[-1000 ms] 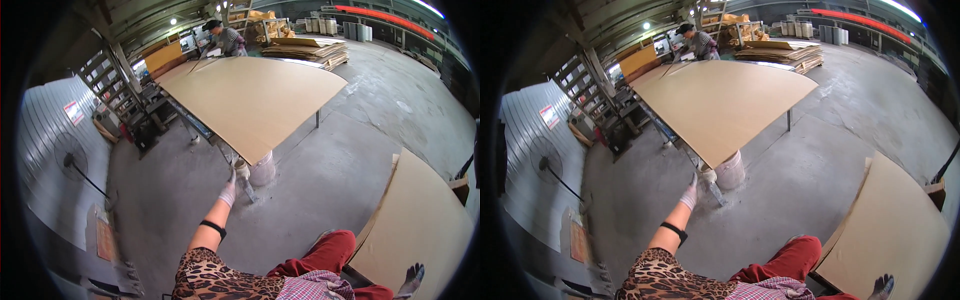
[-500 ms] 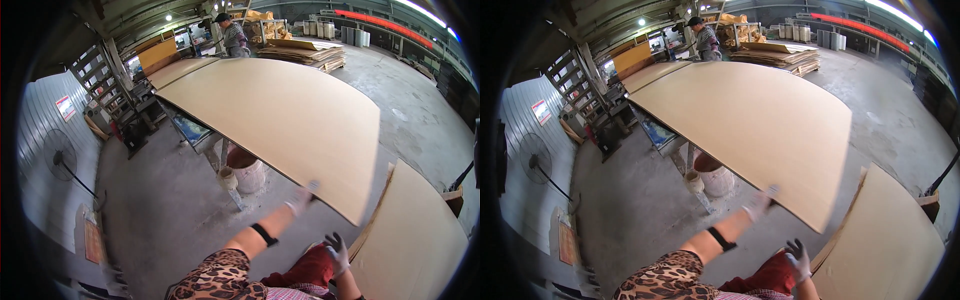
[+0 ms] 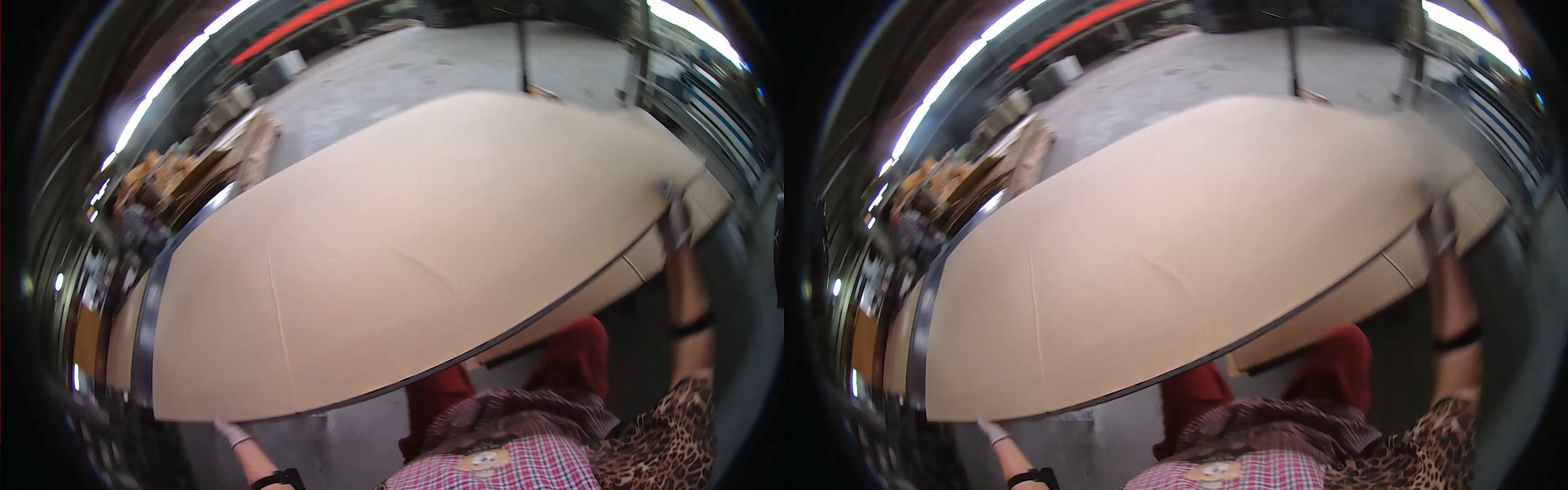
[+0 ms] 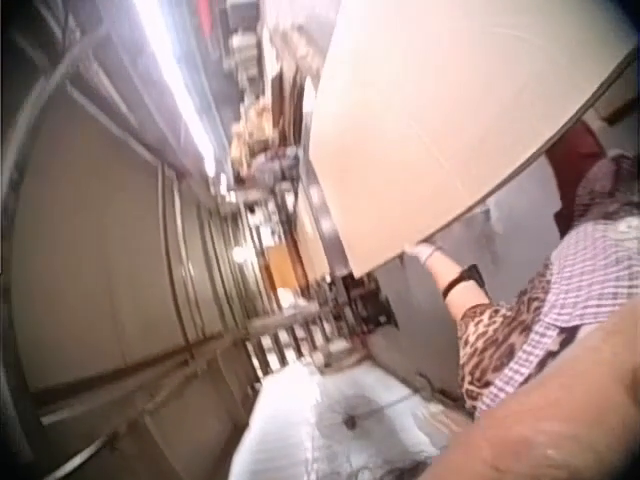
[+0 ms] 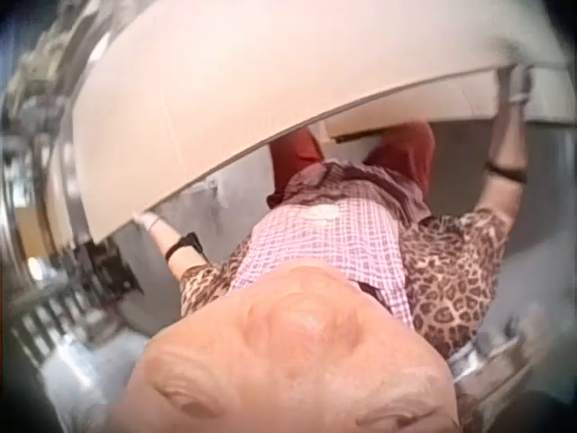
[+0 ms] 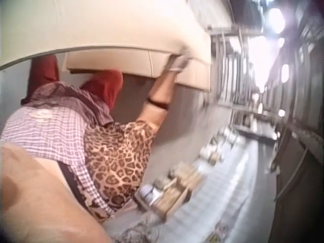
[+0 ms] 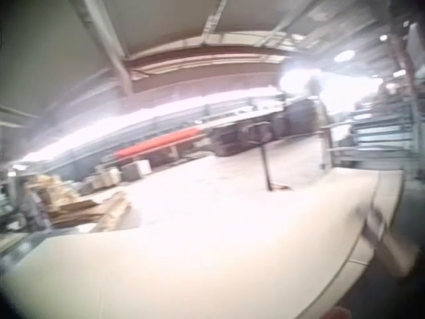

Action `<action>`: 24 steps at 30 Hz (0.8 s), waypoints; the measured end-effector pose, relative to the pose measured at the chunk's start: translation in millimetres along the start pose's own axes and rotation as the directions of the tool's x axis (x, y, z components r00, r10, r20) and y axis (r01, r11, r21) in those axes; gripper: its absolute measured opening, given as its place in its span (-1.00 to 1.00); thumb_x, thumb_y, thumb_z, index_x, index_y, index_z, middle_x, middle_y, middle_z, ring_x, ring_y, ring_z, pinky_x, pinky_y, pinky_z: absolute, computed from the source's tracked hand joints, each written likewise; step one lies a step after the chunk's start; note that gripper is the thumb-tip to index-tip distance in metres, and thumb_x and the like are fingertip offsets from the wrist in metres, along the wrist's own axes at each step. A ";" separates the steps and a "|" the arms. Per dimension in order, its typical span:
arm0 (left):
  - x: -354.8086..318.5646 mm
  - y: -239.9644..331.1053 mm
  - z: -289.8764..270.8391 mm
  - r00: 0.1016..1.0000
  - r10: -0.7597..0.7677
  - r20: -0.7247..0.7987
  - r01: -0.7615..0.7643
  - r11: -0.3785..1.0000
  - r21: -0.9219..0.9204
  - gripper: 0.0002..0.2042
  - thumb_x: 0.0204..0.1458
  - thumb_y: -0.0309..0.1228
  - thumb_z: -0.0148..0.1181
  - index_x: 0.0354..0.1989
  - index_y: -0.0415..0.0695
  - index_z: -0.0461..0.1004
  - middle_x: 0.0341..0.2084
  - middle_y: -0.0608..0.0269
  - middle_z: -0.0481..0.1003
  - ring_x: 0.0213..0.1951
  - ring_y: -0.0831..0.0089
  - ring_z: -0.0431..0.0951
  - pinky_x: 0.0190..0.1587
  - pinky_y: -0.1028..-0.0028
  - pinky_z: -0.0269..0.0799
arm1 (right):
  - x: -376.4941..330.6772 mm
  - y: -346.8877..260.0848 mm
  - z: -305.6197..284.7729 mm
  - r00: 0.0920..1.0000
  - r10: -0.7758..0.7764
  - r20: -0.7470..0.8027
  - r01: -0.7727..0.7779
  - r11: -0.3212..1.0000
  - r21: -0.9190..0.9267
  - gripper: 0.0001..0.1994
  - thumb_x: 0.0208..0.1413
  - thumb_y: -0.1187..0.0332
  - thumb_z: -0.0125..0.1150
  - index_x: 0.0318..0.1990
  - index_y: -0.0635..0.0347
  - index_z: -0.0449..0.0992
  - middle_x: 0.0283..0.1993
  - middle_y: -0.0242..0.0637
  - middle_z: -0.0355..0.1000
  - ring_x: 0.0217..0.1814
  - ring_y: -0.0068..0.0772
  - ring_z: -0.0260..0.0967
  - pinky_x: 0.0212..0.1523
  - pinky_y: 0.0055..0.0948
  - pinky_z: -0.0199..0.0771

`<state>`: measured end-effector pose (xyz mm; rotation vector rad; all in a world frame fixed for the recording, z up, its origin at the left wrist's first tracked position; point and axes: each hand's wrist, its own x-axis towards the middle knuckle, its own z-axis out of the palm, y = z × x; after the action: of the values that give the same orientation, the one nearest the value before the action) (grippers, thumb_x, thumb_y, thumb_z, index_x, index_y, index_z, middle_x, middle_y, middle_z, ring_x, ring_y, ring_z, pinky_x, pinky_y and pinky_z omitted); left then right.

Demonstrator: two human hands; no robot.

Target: Manually moving large flat brown sheets from one stack onto another atop a worktable.

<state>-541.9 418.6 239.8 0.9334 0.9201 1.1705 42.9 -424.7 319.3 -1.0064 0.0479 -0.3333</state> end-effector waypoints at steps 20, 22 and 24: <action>-270.2 -153.5 275.3 0.369 -0.334 0.868 -0.690 0.527 0.496 -0.51 -0.05 -0.26 0.12 0.02 -0.31 0.23 -0.09 0.02 0.34 -0.04 0.26 0.33 0.03 0.39 0.18 | -171.7 60.4 -112.8 0.849 0.316 -0.424 -0.369 0.928 -0.046 -0.61 -0.11 0.26 0.20 -0.18 0.36 0.37 -0.21 -0.15 0.38 -0.18 -0.33 0.30 -0.15 -0.38 0.30; -181.8 -240.1 231.0 0.547 -0.205 0.812 -0.794 0.179 0.581 -0.37 -0.11 -0.25 0.19 0.10 -0.31 0.10 0.01 -0.08 0.23 0.05 0.16 0.22 0.09 0.34 0.11 | -160.2 82.6 -126.2 0.831 0.318 -0.457 -0.405 0.909 -0.104 -0.61 -0.11 0.27 0.20 -0.17 0.37 0.36 -0.20 -0.14 0.38 -0.18 -0.29 0.30 -0.14 -0.36 0.29; -172.5 -289.4 215.0 0.712 -0.392 0.583 -0.555 0.195 0.809 -0.31 -0.14 -0.26 0.22 0.12 -0.32 0.02 0.02 -0.12 0.20 0.04 0.11 0.22 0.08 0.30 0.12 | -149.6 120.9 -176.6 0.828 0.286 -0.483 -0.389 0.913 -0.125 -0.60 -0.11 0.28 0.20 -0.16 0.38 0.35 -0.17 -0.10 0.37 -0.16 -0.23 0.30 -0.11 -0.29 0.27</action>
<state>-272.8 185.1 58.8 2.3866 0.8852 -0.0608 -102.4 -466.2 106.3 -1.0961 0.7017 -0.2310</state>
